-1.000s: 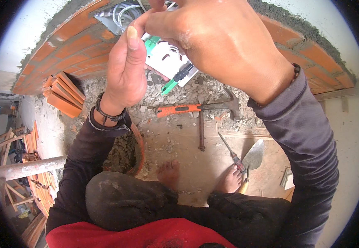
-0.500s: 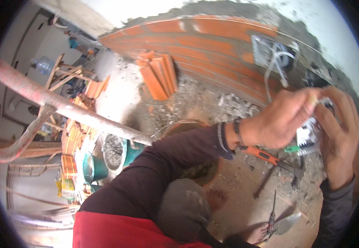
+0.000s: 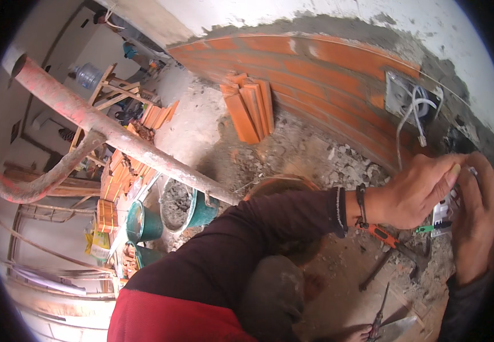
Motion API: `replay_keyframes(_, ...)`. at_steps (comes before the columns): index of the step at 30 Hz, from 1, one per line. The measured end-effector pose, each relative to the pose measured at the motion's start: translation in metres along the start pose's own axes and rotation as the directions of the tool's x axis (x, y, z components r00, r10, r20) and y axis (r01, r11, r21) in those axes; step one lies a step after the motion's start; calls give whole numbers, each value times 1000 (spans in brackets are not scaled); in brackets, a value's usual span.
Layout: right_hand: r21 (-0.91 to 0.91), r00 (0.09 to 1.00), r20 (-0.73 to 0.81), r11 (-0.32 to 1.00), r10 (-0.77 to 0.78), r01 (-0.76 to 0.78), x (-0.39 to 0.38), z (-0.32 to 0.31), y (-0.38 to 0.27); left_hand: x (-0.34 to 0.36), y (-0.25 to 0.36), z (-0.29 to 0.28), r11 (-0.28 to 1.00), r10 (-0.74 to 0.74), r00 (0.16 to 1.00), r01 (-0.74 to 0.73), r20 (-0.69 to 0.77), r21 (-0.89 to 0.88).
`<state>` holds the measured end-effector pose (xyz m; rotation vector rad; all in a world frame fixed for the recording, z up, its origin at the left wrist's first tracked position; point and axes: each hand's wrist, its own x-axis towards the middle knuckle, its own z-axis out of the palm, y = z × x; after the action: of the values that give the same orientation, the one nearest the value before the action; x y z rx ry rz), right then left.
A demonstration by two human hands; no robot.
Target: The person connects wires to an electrical outlet component and secures them using a screwdriver within a wall-mounted box.
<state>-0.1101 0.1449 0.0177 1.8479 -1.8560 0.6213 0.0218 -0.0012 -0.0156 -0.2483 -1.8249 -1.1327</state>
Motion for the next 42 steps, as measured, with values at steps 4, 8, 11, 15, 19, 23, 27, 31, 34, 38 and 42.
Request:
replay_keyframes(4,221,993,-97,974,67,-44,12,-5,-9,-4,-4,-6,966,-259,950,259,177,23)
replay_keyframes(8,118,990,-115,988,-85,99,34,-11,-17,-5,-3,-16,960,-272,947,279,172,-12)
replay_keyframes(11,149,984,-168,985,-63,88,28,-12,-9,5,0,-10,965,-259,943,261,210,16)
replay_keyframes(15,100,994,-75,991,-82,89,42,-9,-25,-5,-2,-23,927,-339,923,361,183,-101)
replay_keyframes(19,168,980,-198,986,17,17,8,-2,5,8,15,1,962,-273,956,272,111,24)
replay_keyframes(23,230,992,-48,967,120,-106,16,-5,-10,3,4,0,998,-56,998,56,-8,-5)
replay_keyframes(27,345,979,-103,930,174,-129,13,14,-6,-2,7,-5,998,-59,998,59,-33,7)
replay_keyframes(31,54,989,-143,998,-28,36,22,0,-13,4,4,-3,996,-83,996,82,15,28)
replay_keyframes(34,-6,989,-128,997,-75,75,23,-5,-11,7,2,-5,993,-106,991,102,87,53)
replay_keyframes(38,71,987,-159,997,24,-13,18,0,-13,7,8,-4,997,-68,997,67,46,31)
replay_keyframes(42,84,986,-164,996,25,-11,12,4,-9,3,14,-8,995,-101,995,101,23,-2)
